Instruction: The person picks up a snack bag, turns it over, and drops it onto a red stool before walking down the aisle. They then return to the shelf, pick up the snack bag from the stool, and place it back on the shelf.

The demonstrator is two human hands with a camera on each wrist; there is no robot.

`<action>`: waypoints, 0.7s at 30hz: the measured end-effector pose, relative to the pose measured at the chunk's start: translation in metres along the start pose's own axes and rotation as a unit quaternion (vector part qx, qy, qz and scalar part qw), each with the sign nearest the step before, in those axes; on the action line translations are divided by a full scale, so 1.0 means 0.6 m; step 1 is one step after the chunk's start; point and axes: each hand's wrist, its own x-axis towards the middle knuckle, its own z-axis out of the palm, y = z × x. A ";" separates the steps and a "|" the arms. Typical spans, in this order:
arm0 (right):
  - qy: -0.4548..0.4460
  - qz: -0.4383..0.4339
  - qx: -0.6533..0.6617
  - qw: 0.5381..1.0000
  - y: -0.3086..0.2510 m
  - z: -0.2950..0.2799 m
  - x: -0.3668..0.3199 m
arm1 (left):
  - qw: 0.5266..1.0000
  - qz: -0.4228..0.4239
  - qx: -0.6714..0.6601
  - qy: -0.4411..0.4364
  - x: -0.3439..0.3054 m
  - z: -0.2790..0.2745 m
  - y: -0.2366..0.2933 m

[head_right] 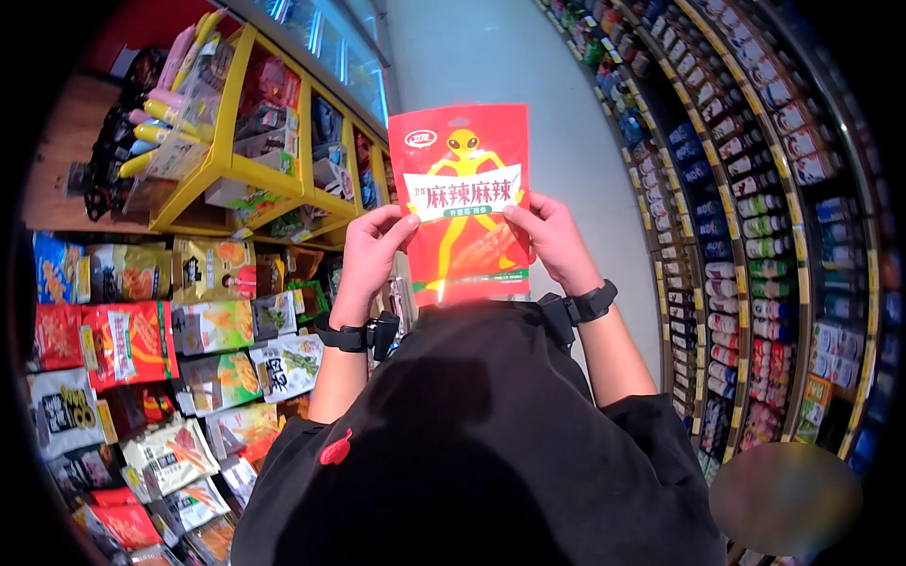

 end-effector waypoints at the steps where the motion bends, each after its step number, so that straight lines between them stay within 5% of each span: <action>1: 0.010 -0.004 -0.001 1.000 -0.001 0.003 -0.003 | 1.000 0.002 -0.002 -0.010 0.007 -0.007 -0.004; 21: 0.054 -0.022 -0.101 0.993 0.025 0.168 0.008 | 0.995 0.010 -0.064 -0.074 0.035 -0.168 -0.059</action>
